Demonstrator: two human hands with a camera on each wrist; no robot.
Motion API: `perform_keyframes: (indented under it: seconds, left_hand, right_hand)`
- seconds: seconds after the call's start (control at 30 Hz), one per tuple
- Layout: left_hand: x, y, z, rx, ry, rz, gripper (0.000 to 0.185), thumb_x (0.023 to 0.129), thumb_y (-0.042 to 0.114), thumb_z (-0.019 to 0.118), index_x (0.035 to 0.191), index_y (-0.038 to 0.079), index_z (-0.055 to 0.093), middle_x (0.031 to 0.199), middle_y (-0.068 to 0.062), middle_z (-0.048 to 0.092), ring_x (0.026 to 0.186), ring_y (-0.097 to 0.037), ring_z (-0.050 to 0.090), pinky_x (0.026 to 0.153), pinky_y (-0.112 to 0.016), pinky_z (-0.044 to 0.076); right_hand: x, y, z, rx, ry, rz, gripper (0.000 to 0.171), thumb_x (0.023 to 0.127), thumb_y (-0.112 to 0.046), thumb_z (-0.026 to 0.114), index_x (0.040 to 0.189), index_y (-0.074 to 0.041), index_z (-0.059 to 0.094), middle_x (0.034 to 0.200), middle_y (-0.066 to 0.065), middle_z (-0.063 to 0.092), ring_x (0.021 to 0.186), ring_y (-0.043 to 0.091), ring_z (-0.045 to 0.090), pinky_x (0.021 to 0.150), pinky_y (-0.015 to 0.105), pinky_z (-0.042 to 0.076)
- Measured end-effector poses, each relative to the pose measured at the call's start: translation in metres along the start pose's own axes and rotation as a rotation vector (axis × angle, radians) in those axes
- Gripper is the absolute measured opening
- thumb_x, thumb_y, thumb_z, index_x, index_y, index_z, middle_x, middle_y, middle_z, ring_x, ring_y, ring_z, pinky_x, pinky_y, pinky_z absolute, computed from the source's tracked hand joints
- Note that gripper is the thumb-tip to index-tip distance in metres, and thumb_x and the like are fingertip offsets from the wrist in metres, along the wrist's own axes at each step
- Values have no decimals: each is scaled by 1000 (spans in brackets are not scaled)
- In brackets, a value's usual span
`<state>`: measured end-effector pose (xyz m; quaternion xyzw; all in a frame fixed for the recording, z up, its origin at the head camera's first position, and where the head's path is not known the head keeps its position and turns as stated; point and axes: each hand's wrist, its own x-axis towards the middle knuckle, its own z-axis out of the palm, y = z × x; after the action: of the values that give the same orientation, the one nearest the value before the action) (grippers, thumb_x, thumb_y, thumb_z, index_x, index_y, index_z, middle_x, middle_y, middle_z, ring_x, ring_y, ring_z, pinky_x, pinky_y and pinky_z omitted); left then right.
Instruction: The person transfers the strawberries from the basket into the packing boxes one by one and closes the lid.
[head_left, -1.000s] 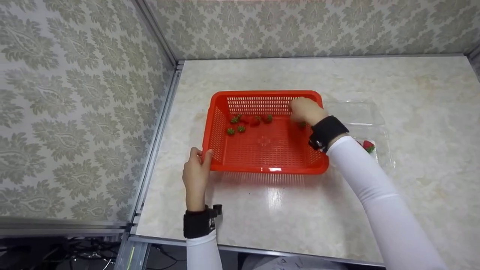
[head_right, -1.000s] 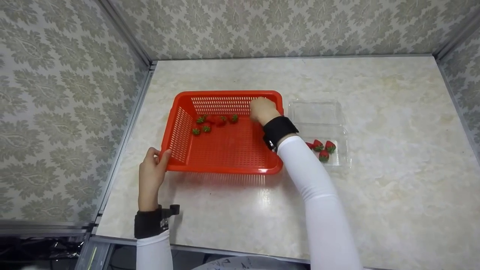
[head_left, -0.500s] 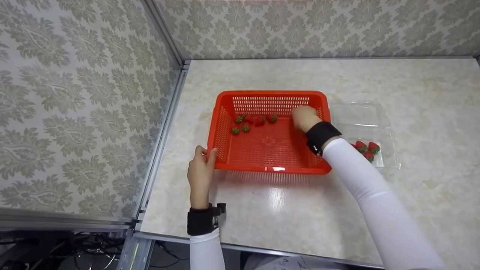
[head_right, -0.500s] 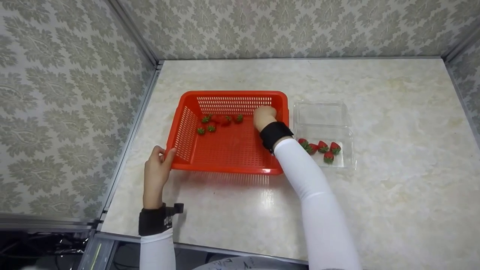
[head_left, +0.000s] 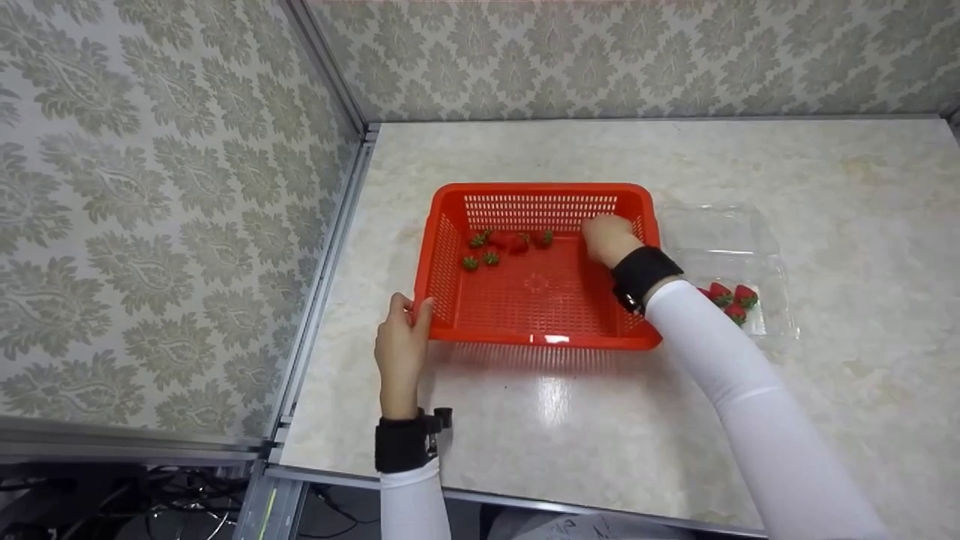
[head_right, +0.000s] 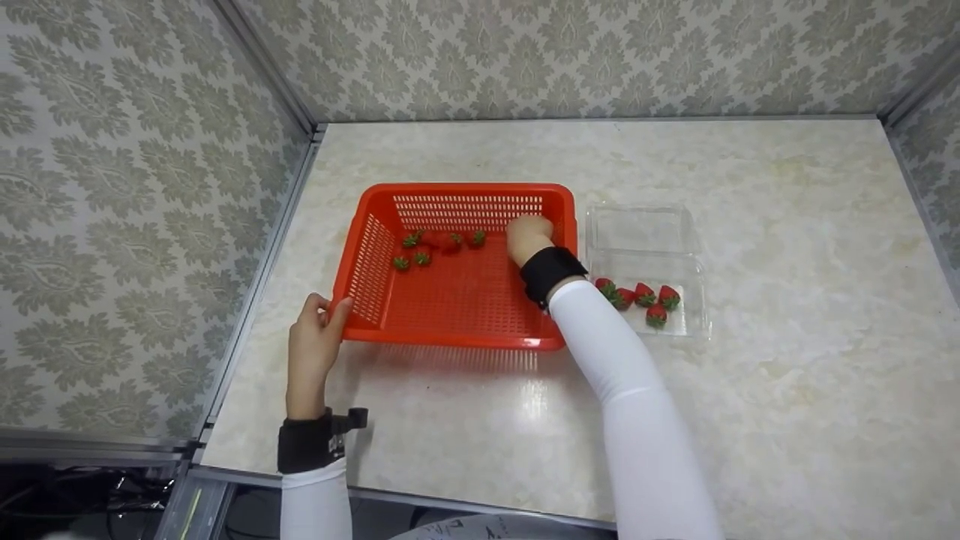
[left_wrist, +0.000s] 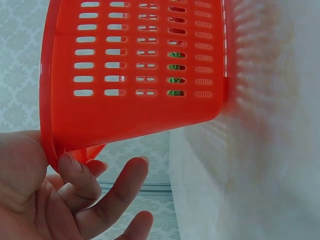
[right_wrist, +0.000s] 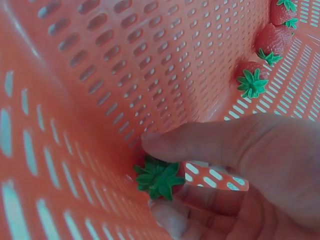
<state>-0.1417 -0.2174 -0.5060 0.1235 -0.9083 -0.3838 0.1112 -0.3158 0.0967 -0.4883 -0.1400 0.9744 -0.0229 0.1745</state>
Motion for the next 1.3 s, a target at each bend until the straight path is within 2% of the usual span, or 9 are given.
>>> perform_keyframes:
  seconds: [0.2, 0.57, 0.7, 0.83, 1.03, 1.17, 1.3]
  left_hand:
    - [1, 0, 0, 1, 5, 15, 30, 101, 33, 62, 95, 6, 51, 59, 2, 37, 50, -16, 37, 48, -31, 26]
    - [1, 1, 3, 35, -4, -10, 30, 101, 34, 62, 95, 7, 51, 59, 2, 38, 52, -17, 38, 49, -32, 27]
    - [0, 1, 3, 35, -10, -18, 30, 101, 34, 62, 94, 7, 51, 59, 2, 38, 52, -17, 38, 49, -32, 27]
    - [0, 0, 2, 34, -13, -17, 30, 101, 34, 62, 94, 7, 50, 59, 2, 37, 51, -16, 38, 48, -32, 27]
    - [1, 0, 2, 39, -15, -17, 30, 102, 34, 61, 96, 7, 50, 59, 1, 38, 50, -16, 40, 48, -32, 29]
    - [1, 0, 1, 34, -14, -26, 30, 101, 34, 61, 95, 7, 51, 59, 1, 39, 50, -16, 40, 48, -31, 29]
    - [1, 0, -1, 36, -4, -25, 30, 101, 34, 61, 95, 7, 51, 59, 1, 39, 51, -16, 41, 48, -32, 29]
  right_hand:
    - [-3, 1, -2, 16, 9, -15, 20, 91, 4, 53, 109, 7, 61, 112, 29, 65, 104, 44, 64, 79, 59, 54]
    - [-2, 6, -4, 23, -21, -37, 19, 84, 3, 57, 101, 6, 64, 112, 28, 65, 100, 42, 64, 77, 56, 54]
    - [3, 11, 0, 26, -17, -68, 14, 80, 2, 59, 93, 4, 64, 104, 25, 67, 90, 37, 63, 72, 50, 54]
    - [2, 11, -3, 48, -11, -106, 11, 80, 2, 59, 90, 2, 64, 95, 21, 67, 81, 31, 58, 70, 46, 51]
    - [-14, 3, -21, 78, 23, -156, 9, 82, 3, 62, 91, 1, 63, 88, 17, 65, 80, 30, 56, 73, 46, 48]
    - [-19, -1, -30, 65, 33, -176, 16, 86, 3, 63, 101, 3, 65, 97, 20, 67, 91, 36, 62, 79, 49, 51]
    - [-23, -4, -39, 57, 48, -190, 25, 87, 2, 63, 112, 2, 66, 102, 20, 68, 95, 37, 64, 81, 50, 52]
